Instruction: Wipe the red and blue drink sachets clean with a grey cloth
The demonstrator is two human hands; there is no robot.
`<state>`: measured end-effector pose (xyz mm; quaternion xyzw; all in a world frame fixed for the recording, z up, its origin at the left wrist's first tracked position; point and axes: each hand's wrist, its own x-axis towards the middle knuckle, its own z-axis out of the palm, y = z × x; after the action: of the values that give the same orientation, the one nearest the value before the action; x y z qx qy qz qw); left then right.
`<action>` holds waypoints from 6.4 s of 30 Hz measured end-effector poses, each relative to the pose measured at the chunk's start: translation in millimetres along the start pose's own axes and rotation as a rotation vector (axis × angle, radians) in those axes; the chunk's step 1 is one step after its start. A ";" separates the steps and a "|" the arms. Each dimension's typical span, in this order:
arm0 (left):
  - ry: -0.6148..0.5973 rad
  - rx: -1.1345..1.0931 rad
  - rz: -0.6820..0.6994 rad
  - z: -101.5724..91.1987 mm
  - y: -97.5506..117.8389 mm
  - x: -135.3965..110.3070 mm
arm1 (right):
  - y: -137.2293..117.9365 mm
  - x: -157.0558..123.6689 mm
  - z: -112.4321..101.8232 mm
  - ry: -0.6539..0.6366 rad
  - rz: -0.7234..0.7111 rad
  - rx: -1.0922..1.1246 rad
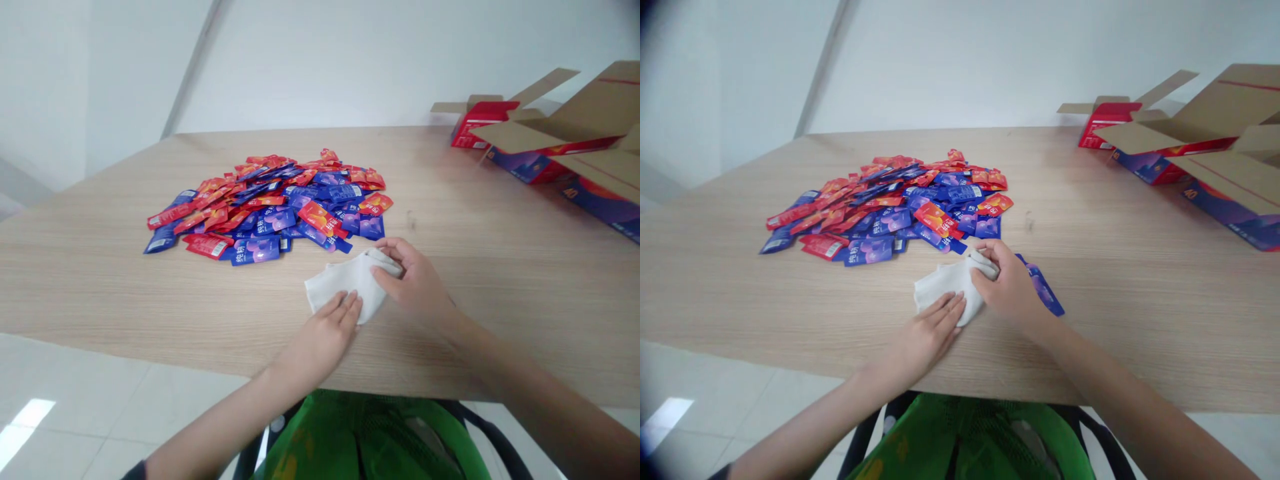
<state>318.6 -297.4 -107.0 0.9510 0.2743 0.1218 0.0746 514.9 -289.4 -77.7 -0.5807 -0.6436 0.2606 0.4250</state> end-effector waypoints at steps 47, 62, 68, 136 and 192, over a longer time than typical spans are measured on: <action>0.038 -0.492 0.331 -55.1 -31.0 107.0 | 11.7 -83.4 -37.3 -0.113 -0.176 -0.583; -0.091 0.238 0.023 18.4 5.3 77.4 | 27.7 -82.2 -107.0 0.510 -0.046 -0.670; -0.087 0.220 0.007 14.4 4.9 55.5 | 37.0 -31.2 -42.1 0.001 -0.243 -0.954; -0.152 0.308 0.064 13.1 15.4 47.5 | 18.1 -37.2 8.7 -0.065 -0.131 -0.808; -0.080 0.535 0.111 19.7 17.3 36.6 | 57.4 -41.7 -20.8 -0.016 -0.026 -0.880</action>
<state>362.7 -293.6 -115.3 0.9546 0.2408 0.0114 -0.1752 561.3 -322.2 -125.1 -0.6961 -0.7039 -0.0391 0.1357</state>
